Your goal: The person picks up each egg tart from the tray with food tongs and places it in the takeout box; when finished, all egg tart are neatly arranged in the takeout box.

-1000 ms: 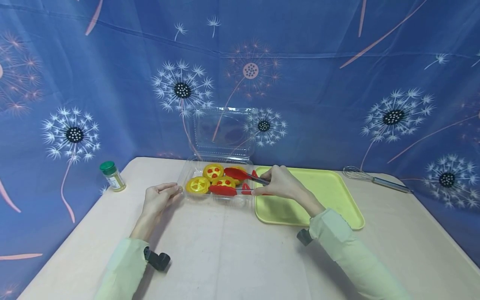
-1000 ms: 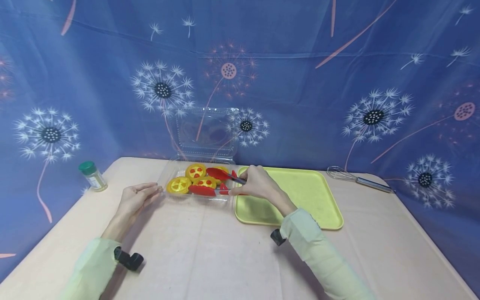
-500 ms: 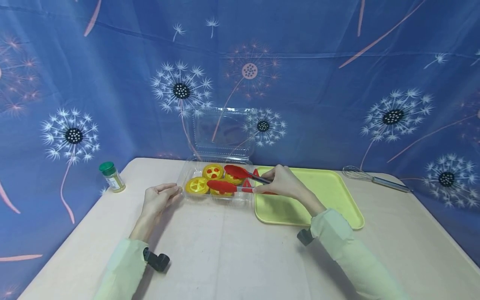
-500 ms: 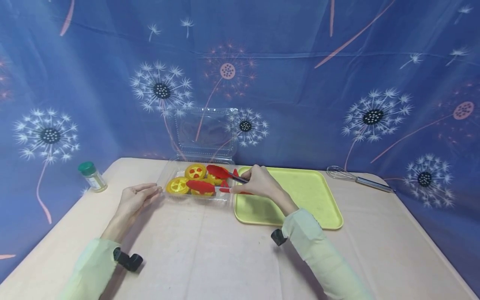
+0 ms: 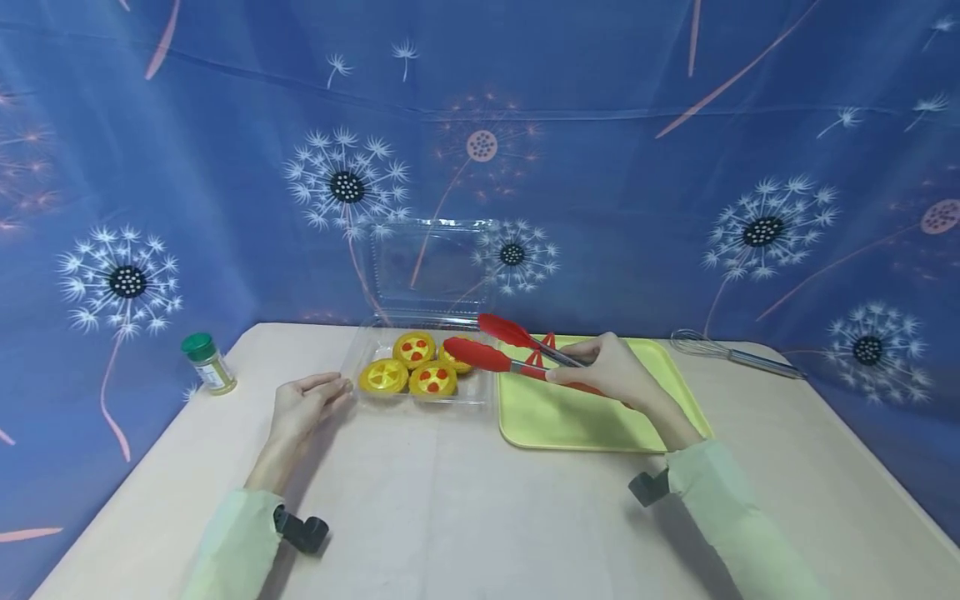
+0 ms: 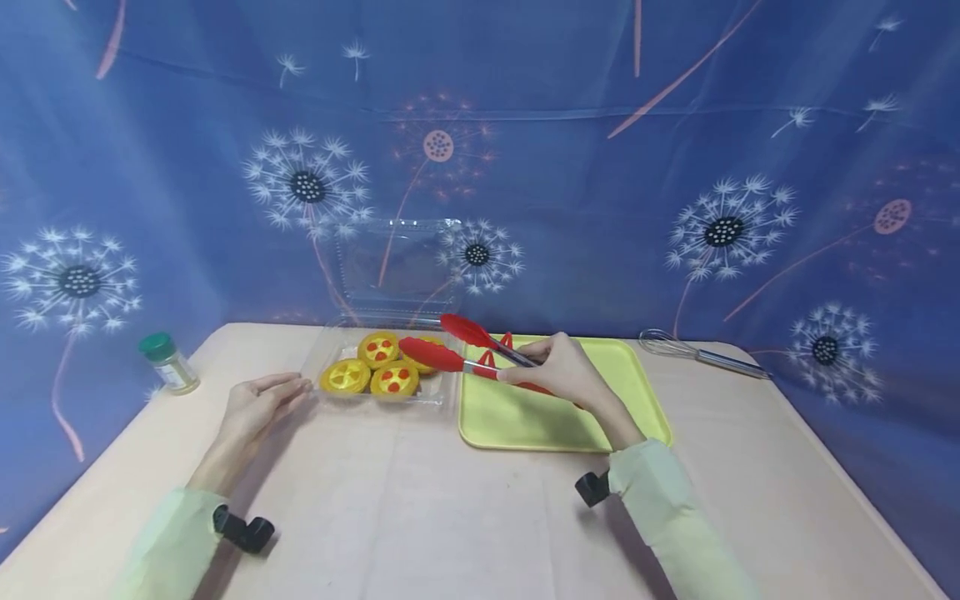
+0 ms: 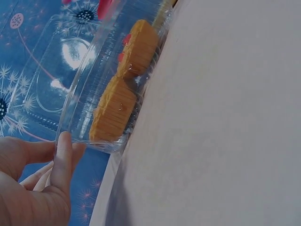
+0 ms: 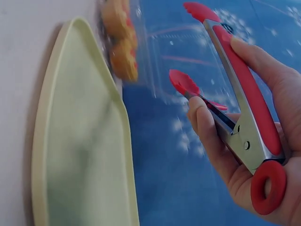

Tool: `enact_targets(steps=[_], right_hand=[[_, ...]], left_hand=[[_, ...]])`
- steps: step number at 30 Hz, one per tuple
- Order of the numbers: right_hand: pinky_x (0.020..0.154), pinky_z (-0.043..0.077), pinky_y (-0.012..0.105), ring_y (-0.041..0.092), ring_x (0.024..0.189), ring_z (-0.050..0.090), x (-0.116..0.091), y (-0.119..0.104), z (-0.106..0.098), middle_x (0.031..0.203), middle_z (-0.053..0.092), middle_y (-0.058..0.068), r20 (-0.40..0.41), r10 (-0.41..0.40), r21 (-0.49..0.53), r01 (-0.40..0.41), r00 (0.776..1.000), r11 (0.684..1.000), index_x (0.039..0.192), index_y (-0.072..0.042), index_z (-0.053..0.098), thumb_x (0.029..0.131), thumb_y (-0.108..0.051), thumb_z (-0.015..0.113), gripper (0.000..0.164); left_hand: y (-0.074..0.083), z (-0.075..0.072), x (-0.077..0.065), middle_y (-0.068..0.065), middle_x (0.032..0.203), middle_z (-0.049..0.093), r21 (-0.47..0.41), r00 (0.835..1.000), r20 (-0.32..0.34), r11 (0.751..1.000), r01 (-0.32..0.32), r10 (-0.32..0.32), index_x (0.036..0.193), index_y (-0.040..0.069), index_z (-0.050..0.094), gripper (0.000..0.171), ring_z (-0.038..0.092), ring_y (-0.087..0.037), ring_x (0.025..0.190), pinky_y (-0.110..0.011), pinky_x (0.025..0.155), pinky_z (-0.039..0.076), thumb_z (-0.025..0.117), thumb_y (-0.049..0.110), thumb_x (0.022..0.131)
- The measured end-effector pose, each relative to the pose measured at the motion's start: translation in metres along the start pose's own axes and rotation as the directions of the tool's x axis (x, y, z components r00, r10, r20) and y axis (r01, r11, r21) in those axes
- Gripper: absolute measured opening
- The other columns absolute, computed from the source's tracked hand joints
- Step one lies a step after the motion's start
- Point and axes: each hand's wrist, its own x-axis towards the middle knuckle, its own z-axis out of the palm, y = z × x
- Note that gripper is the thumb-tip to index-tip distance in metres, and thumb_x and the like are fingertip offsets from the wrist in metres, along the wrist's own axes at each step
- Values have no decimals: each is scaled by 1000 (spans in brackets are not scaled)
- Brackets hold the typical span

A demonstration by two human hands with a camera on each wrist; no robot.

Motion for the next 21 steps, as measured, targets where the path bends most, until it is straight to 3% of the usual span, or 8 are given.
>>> enact_targets(steps=[5,11,13,15,17,18,20,21], right_hand=[[97,55,46,30,122,57,-27,24,-30,123,65,15,-60,38,18,-37,998,999,127,-4,65,78,-43,81,64],[100,53,52,39,129,49,-62,54,-66,137,54,21,-109,111,-1,-111,988,994,133,1,58,86,-41,75,65],[95,56,44,37,128,49,-75,65,-77,138,54,20,-133,149,-23,-153,980,988,135,0,56,87,-43,73,67],[71,61,37,31,96,65,-88,77,-88,138,54,20,-159,207,-32,-215,965,976,138,-3,55,86,-47,72,70],[46,49,31,23,58,51,-102,91,-98,136,54,21,-193,250,-44,-263,949,964,138,-3,55,86,-50,71,72],[43,44,27,18,57,46,-108,98,-103,137,54,22,-206,276,-57,-294,939,954,138,-4,55,86,-52,70,73],[42,44,33,23,59,43,-120,112,-112,140,48,26,-230,318,-58,-340,920,939,139,-1,53,86,-53,69,76],[49,50,36,30,74,54,-126,119,-116,143,44,28,-239,340,-67,-364,910,929,139,1,51,86,-55,68,79]], left_hand=[[0,0,-1,8,85,70,12,1000,12,1000,5,-5,138,-15,42,47,68,1,81,-17,86,58,56,5,98],[0,-2,-2,9,84,71,-14,999,41,1000,7,-7,140,-15,38,50,68,0,82,-20,88,58,55,5,98],[0,-2,-1,9,84,70,-24,999,49,1000,12,-11,141,-15,37,51,68,0,82,-21,89,57,55,4,98],[-1,-2,-1,10,84,70,-26,999,53,1000,15,-13,141,-16,37,51,68,0,83,-21,90,57,55,4,98],[-1,-3,-1,10,84,70,-36,998,56,999,15,-13,141,-16,36,52,69,0,83,-22,90,57,56,4,98],[-2,-3,-1,10,83,70,-42,998,59,999,16,-13,141,-16,36,52,69,-1,83,-22,90,57,55,4,98],[-1,-6,-1,10,83,70,-54,998,64,998,17,-14,141,-17,35,52,69,-1,83,-21,90,57,55,3,98],[-1,-6,-1,10,83,70,-59,998,66,998,19,-15,141,-17,34,52,69,-1,83,-21,90,57,55,3,98]])
